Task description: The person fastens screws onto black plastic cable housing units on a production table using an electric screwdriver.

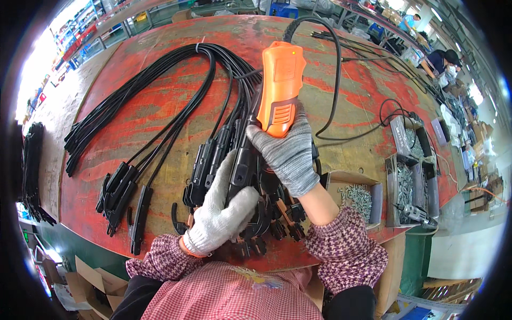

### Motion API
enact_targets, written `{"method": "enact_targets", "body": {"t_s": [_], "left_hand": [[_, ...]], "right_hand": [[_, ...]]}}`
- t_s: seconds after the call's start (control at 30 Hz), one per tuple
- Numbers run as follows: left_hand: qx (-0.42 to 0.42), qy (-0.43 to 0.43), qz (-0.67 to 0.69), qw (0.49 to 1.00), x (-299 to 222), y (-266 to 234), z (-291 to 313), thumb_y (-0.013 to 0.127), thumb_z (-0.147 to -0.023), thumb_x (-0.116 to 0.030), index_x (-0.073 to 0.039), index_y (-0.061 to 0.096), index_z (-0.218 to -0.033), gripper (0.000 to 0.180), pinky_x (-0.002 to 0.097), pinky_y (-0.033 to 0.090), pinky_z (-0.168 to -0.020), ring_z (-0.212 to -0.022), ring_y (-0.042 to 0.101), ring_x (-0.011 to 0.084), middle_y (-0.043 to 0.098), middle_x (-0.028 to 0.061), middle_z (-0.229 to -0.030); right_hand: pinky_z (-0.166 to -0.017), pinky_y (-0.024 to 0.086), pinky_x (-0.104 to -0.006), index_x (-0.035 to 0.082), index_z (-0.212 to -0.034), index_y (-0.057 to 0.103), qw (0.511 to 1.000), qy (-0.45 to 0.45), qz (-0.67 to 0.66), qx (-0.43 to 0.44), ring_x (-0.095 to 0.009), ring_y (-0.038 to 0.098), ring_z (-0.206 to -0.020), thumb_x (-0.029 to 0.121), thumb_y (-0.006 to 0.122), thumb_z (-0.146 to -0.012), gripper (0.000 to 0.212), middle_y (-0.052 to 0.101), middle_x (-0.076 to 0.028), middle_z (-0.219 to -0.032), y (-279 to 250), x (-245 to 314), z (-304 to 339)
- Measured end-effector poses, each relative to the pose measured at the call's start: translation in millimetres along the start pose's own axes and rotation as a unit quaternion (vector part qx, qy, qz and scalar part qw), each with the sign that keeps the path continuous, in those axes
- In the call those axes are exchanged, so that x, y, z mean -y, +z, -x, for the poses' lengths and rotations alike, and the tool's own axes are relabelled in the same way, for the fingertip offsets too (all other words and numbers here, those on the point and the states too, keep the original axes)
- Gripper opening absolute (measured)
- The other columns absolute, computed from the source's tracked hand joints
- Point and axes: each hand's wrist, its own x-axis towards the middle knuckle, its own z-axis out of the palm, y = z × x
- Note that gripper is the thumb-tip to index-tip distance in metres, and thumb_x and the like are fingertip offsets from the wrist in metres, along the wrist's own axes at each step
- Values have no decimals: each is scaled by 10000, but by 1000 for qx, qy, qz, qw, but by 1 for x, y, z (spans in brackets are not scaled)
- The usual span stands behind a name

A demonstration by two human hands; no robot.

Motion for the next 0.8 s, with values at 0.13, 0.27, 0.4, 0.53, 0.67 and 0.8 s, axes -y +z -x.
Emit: {"method": "enact_targets", "body": {"t_s": [0.13,0.27,0.4,0.53,0.67,0.8], "left_hand": [[162,-175,216,947,-21,7,-10,446,-953,-539,-86,401,-1301,574,222,314,-309,-397,460,118,616,115,-814],[141,-292,408,854,-9,23,-28,287,-987,-567,-65,543,-1086,572,234,335,-303,-386,454,161,601,130,-741],[140,-292,294,900,-12,38,-32,303,-1000,-530,-204,414,-1350,491,210,304,-318,-400,440,141,557,85,-708],[66,-331,261,904,0,70,-42,387,-986,-523,-198,479,-1285,451,201,238,-317,-390,366,104,513,46,-662],[112,-344,300,883,28,81,-52,396,-989,-510,-186,529,-1215,417,208,230,-314,-374,329,93,464,26,-602],[122,-345,214,905,43,87,-53,444,-945,-577,-145,502,-1129,473,205,282,-325,-382,429,119,525,44,-614]], "right_hand": [[-766,510,-266,24,-1063,581,998,-34,19,-41,-106,595,-828,93,817,-706,433,640,-19,-943,-11,8,16],[-792,522,-284,25,-1145,490,996,-30,62,-55,-127,615,-888,81,815,-687,565,615,-56,-990,-43,15,26],[-485,493,-262,66,-1058,556,981,-23,-49,-188,-114,596,-550,76,783,-748,384,630,-25,-772,-101,28,50],[-487,499,-335,43,-920,595,934,-132,-107,-314,-161,564,-538,179,692,-859,178,573,-44,-708,-158,29,68],[-496,499,-342,37,-955,563,898,-182,-118,-383,-163,565,-542,191,695,-860,223,560,-45,-698,-174,0,78],[-518,515,-358,37,-1193,434,896,-188,-46,-399,-163,568,-545,172,697,-845,456,556,-61,-713,-179,-37,80]]}}
